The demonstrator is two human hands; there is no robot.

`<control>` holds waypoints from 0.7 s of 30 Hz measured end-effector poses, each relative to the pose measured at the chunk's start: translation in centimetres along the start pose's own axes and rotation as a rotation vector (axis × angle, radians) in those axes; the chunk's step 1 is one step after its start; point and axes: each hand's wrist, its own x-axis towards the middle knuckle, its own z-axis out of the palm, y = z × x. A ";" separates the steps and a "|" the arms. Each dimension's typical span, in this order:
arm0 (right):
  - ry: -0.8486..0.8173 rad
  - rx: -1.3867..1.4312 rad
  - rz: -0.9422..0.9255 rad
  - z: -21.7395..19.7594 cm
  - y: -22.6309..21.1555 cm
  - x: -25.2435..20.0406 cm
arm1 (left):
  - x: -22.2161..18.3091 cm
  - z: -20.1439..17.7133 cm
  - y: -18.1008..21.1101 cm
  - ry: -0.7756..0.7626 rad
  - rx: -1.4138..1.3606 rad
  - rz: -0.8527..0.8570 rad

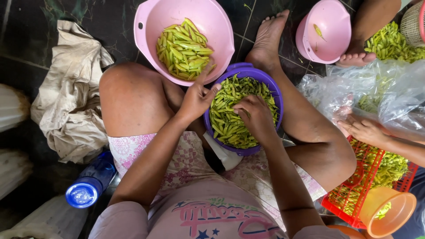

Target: A person sits on the floor and manually preps green beans by snapping off the stems and sorting them into bowls.

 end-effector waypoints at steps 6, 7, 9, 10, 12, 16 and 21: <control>0.148 0.249 0.046 -1.5 0.1 0.1 | -0.4 2.3 -2.8 -0.225 -0.042 0.020; 0.145 0.249 0.046 -1.6 0.0 0.2 | -0.3 2.7 -4.0 -0.222 -0.044 0.018; 0.143 0.317 0.003 -1.8 -0.4 0.4 | -0.1 3.2 -6.3 -0.211 -0.077 0.032; 0.140 0.317 0.001 -1.6 -0.4 0.5 | 0.0 3.1 -6.0 -0.208 -0.078 0.031; 0.151 0.405 0.003 -1.2 -0.4 0.6 | 0.1 2.9 -5.3 -0.204 -0.138 0.004; 0.177 0.418 0.013 -1.0 -0.6 0.8 | -0.1 2.9 -5.5 -0.209 -0.168 -0.004; 0.171 0.509 -0.031 -1.6 -1.7 1.0 | 0.1 2.8 -5.5 -0.269 -0.259 0.052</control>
